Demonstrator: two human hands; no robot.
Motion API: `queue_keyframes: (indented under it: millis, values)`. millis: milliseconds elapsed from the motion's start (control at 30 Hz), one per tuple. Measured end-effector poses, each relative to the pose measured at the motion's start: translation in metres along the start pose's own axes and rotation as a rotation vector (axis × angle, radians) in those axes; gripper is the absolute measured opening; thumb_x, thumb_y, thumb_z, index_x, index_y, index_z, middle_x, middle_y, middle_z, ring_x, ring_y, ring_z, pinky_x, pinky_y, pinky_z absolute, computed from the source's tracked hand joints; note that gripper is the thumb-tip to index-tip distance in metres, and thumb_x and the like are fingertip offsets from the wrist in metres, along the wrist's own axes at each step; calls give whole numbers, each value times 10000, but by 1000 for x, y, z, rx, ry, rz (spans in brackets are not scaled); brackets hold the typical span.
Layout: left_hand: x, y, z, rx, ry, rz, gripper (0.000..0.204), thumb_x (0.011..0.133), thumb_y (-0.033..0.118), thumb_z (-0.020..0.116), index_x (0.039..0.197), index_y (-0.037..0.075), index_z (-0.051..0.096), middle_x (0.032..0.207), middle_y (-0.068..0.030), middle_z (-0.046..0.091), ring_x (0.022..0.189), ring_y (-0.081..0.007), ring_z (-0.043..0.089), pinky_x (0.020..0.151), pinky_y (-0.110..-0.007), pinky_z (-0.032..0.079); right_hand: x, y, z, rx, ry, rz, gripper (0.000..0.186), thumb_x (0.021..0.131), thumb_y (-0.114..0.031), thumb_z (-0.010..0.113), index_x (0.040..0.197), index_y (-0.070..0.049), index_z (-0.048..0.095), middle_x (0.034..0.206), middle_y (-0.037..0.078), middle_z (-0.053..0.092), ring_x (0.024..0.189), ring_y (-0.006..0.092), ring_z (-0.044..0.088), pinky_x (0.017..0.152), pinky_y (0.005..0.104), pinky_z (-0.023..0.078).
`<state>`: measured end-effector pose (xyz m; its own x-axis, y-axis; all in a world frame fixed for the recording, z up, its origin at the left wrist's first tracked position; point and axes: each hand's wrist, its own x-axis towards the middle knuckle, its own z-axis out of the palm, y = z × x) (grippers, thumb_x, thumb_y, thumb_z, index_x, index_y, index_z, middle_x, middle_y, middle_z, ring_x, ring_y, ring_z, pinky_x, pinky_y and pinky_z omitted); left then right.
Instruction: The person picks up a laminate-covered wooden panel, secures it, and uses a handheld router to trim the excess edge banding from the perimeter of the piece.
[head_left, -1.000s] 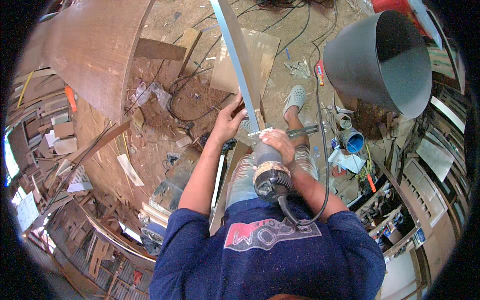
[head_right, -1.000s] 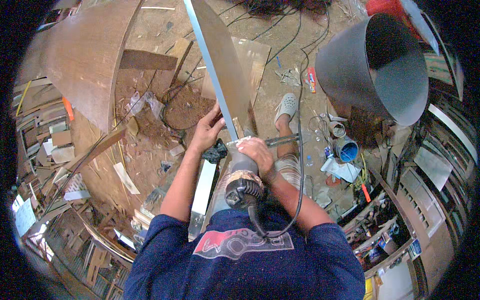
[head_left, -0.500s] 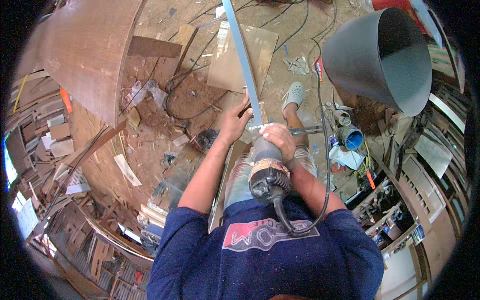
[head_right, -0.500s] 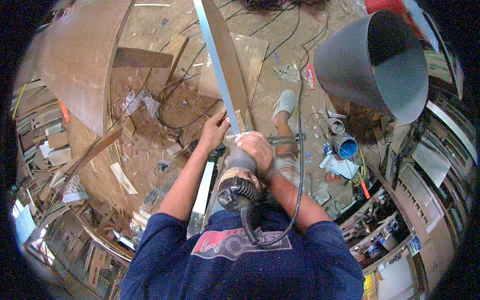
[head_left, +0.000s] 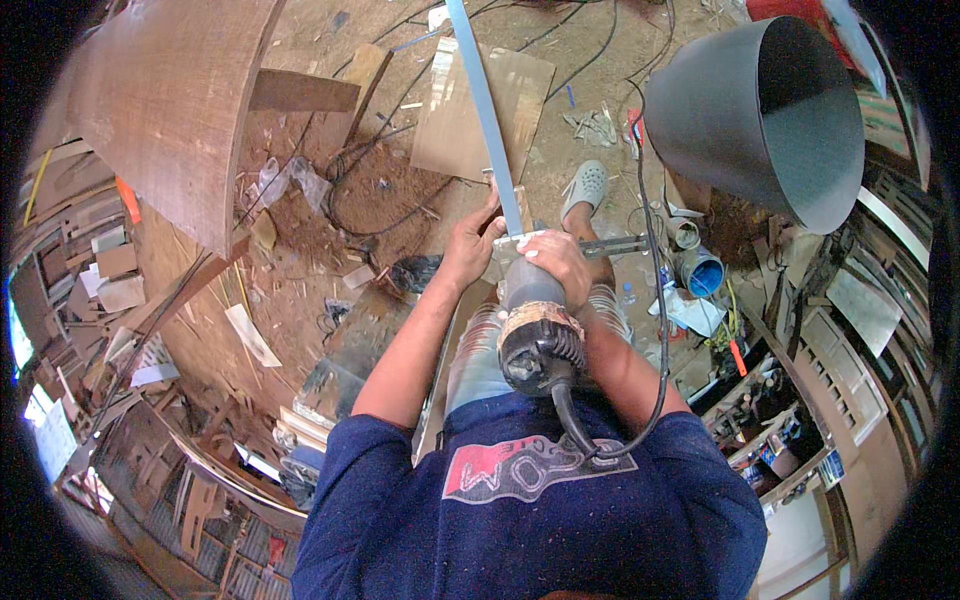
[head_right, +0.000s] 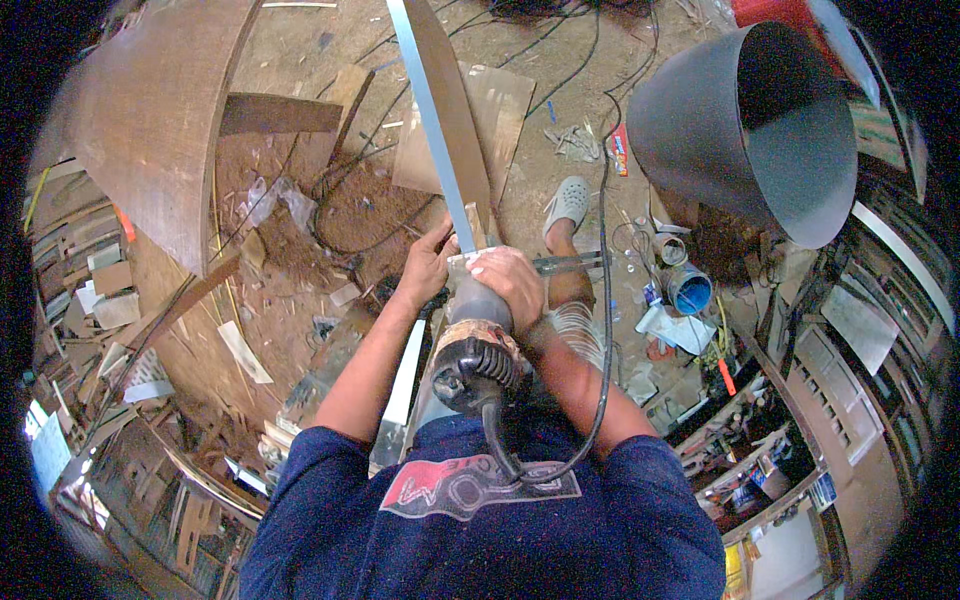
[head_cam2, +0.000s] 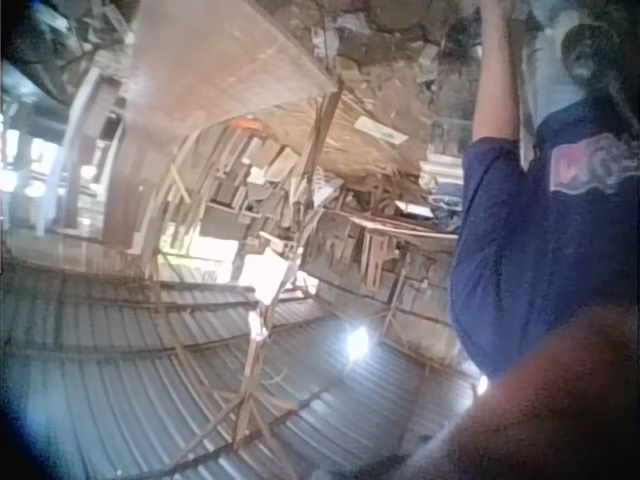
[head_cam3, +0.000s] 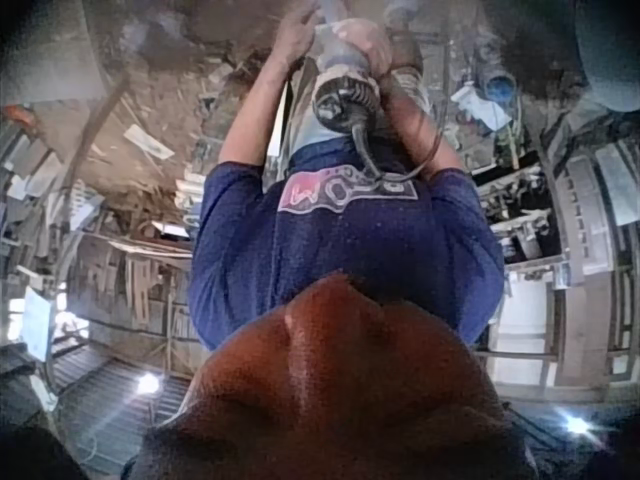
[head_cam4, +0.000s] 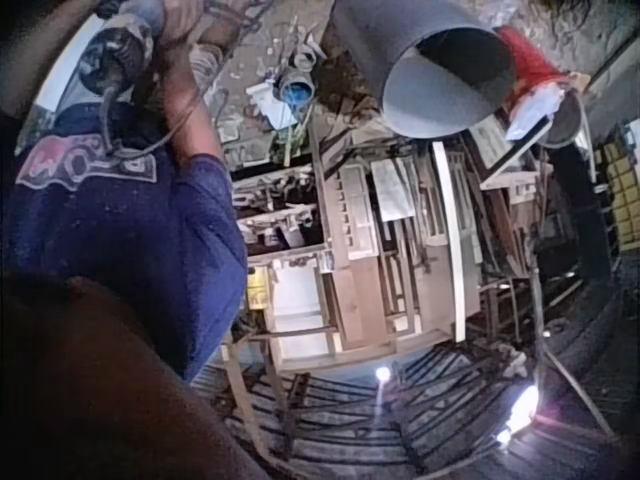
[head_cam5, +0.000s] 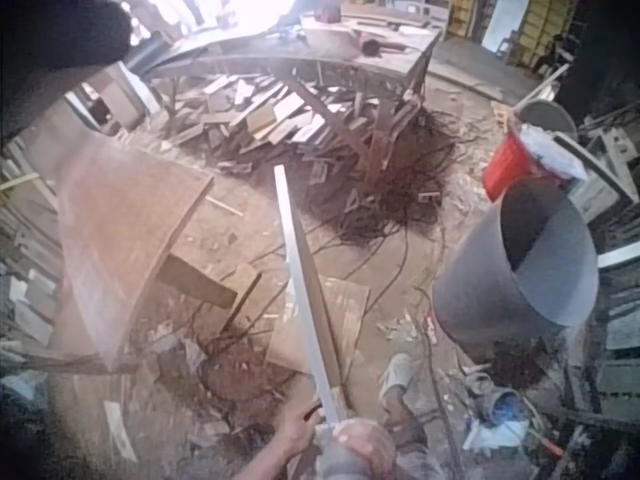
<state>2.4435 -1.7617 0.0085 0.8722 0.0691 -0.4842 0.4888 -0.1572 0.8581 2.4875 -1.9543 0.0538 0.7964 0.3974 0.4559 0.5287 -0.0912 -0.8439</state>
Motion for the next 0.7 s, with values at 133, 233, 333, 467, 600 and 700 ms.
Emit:
queue_keyframes:
  millis: [133, 233, 333, 467, 600, 700]
  values:
    - [3, -11, 2, 0, -4, -44, 558, 1084, 175, 632, 1603, 67, 456, 1599, -146, 540, 1425, -180, 536, 1168, -319, 419, 7, 3, 2, -22, 29, -15, 322, 903, -128, 743, 1192, -34, 638, 1099, 163, 756, 1025, 337, 750, 941, 499, 585]
    - [5, -16, 4, 10, 0, -13, 563, 1078, 169, 639, 1604, 79, 460, 1596, -151, 542, 1429, -187, 540, 1167, -321, 421, 13, 4, 3, -40, 45, -14, 332, 899, -143, 750, 1190, -30, 638, 1094, 167, 756, 1030, 339, 748, 946, 503, 581]
    - [5, -15, 5, -37, -32, -37, 575, 1078, 170, 637, 1616, 99, 448, 1582, -162, 556, 1419, -196, 556, 1160, -325, 430, 16, 3, 0, -48, 43, -21, 345, 897, -167, 753, 1192, -29, 642, 1106, 165, 755, 1047, 335, 739, 964, 500, 569]
    - [4, -6, 4, 36, -80, -88, 590, 1089, 228, 623, 1636, 129, 423, 1516, -183, 617, 1355, -209, 613, 1124, -341, 469, 19, 3, -6, -56, 29, -29, 364, 894, -200, 758, 1194, -28, 646, 1122, 162, 753, 1068, 330, 728, 989, 497, 554]
    - [2, -4, 4, -11, -71, -189, 474, 1082, 319, 636, 1492, 84, 603, 1321, -170, 738, 1238, -239, 688, 1050, -370, 526, 24, 7, -8, -56, 32, -38, 385, 890, -233, 763, 1195, -26, 650, 1137, 159, 751, 1090, 326, 717, 1014, 494, 538]
    - [1, -18, 5, -11, -54, -191, 439, 1071, 350, 651, 1394, 53, 663, 1271, -160, 757, 1183, -250, 709, 1019, -380, 542, 28, 10, -6, -54, 37, -37, 402, 888, -257, 766, 1197, -25, 653, 1149, 157, 749, 1106, 322, 709, 1032, 491, 526]
